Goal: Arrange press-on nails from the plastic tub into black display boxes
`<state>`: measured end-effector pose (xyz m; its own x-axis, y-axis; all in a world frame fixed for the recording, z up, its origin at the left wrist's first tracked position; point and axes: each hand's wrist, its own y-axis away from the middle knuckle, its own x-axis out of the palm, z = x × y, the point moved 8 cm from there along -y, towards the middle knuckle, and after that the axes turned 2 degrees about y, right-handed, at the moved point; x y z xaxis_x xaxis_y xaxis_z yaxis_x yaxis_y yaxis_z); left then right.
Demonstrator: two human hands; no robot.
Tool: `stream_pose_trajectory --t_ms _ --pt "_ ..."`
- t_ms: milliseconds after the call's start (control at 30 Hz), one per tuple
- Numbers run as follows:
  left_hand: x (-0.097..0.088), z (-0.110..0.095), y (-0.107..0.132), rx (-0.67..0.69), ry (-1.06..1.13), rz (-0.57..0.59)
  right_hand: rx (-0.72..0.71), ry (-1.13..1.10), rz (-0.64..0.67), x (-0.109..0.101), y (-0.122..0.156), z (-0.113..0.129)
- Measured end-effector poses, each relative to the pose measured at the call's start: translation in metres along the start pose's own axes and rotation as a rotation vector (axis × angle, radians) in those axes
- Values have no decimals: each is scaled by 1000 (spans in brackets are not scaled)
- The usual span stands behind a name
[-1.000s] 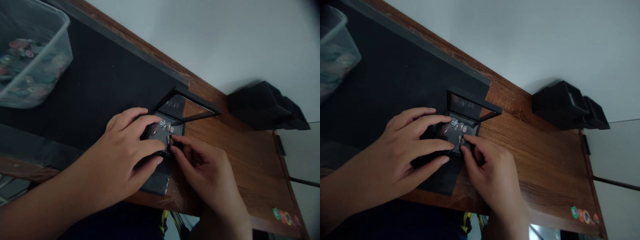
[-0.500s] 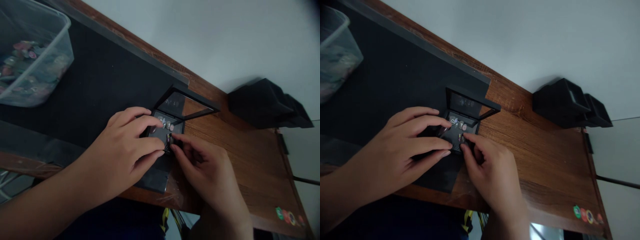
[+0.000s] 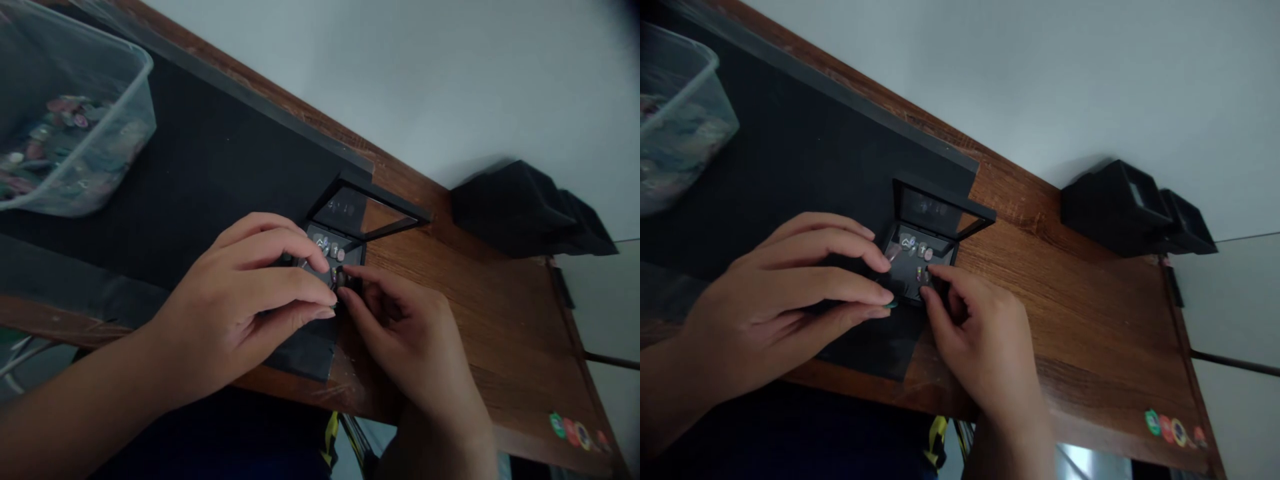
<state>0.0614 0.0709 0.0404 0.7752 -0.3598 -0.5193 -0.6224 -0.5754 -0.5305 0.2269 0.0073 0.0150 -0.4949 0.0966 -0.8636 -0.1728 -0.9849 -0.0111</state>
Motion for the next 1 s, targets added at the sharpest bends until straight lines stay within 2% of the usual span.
stream_pose_trajectory --t_ms 133,267,367,667,867,1000 --pt "4 0 0 -11 92 40 -38 -75 -47 -4 2 4" --pt "4 1 1 -24 163 57 -215 -165 -139 -12 9 27" --pt "4 1 2 -23 179 64 -311 -233 -160 -13 14 40" --pt "5 3 2 -57 230 56 -360 -277 -181 -15 16 44" --pt "7 3 3 -71 271 85 -344 -184 -293 -21 22 41" --pt "8 3 3 -79 290 95 -395 -191 -260 -21 21 45"
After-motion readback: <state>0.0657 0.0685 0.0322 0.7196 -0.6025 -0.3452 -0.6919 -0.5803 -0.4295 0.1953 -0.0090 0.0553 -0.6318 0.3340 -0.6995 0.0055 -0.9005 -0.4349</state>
